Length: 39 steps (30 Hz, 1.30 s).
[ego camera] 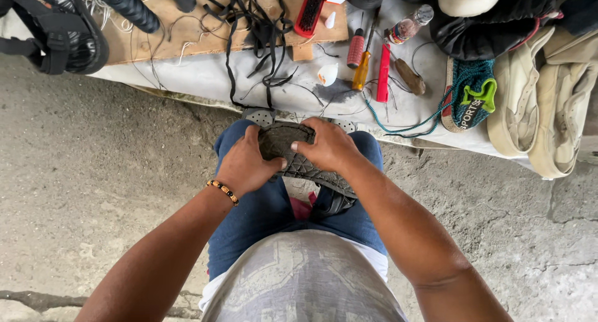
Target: The person applies glue from a small bottle to the sole of a black shoe and presses the sole firmly to bond it. The person repeatedly applies glue and presses the sole to ensure adhesion.
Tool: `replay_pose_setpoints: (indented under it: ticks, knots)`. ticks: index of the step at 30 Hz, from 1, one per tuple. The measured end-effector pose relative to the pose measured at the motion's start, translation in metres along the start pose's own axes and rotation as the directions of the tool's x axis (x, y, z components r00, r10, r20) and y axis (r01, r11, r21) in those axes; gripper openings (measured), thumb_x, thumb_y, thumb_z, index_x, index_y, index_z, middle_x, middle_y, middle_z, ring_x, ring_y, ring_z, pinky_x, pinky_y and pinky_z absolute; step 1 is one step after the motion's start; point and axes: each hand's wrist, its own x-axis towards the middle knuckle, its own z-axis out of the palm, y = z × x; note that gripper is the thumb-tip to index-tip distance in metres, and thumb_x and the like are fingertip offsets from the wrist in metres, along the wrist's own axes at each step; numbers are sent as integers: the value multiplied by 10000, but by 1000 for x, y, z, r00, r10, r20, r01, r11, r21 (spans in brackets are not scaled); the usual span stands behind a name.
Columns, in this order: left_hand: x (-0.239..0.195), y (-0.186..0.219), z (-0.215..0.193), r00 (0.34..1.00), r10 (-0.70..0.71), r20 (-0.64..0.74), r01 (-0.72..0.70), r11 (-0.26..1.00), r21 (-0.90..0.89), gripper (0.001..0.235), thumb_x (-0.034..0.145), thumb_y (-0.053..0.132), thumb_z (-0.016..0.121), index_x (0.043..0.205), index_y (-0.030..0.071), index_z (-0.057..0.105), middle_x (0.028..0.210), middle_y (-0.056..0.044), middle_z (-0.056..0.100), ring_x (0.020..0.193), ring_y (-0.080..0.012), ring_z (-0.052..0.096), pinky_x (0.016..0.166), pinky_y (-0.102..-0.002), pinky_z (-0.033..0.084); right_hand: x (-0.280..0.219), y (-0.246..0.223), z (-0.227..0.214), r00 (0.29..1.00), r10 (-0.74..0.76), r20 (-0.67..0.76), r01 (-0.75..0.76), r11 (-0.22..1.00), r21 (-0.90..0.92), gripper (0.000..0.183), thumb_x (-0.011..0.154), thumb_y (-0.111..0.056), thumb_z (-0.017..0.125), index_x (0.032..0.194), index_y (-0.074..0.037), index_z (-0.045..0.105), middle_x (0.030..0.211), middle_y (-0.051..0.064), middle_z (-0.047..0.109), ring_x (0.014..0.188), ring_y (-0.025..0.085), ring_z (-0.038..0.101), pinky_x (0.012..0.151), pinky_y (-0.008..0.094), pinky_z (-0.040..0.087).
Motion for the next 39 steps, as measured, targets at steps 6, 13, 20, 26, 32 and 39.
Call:
replay_pose_setpoints:
  ticks: [6,13,20,26,32,39]
  knots:
    - [-3,3,-4,1000,19,-16,-20,997,-70,1018,955,464,837,1706,-21,349,1508,-386,604,1413,-599,640,1069,-780,606,11,4,0,999,-30,-41,29,999,-17,648,980,-495,842,1556,-236,696,1190,174,840,1236,473,781,1084,644,600]
    - [3,8,-7,998,12,-55,-12,1000,-15,1026,939,497,837,1706,38,333,1496,-358,614,1395,-568,663,1065,-736,620,7,-7,-11,993,-100,-69,99,995,-12,663,988,-483,832,1566,-193,687,1271,256,818,1277,545,748,1111,680,570]
    - [10,5,-17,999,53,-12,-53,998,-17,1008,998,438,787,1762,18,280,1478,-412,598,1389,-604,660,1043,-756,616,21,2,0,996,-65,-58,65,998,3,696,984,-548,822,1594,-250,667,1313,247,814,1311,535,732,1134,689,560]
    - [19,1,-12,999,32,-4,-32,999,16,1024,1004,475,808,1761,24,288,1491,-404,608,1387,-595,668,1044,-753,630,27,4,1,999,-29,-42,28,999,-21,680,964,-590,811,1575,-323,675,1268,207,837,1306,499,744,1143,661,564]
    - [22,-3,-1,1000,-8,-15,9,997,74,1003,1007,480,792,1757,51,283,1463,-393,617,1290,-578,728,981,-727,661,26,5,5,998,-25,-53,24,999,-32,659,978,-560,816,1572,-311,676,1226,186,847,1275,487,764,1117,652,579]
    - [20,-1,0,999,-27,-30,29,996,89,977,1007,472,781,1748,76,281,1445,-369,618,1252,-571,748,970,-703,667,24,1,4,998,-14,-55,11,998,-55,656,976,-563,799,1571,-316,676,1318,190,834,1322,483,744,1137,652,566]
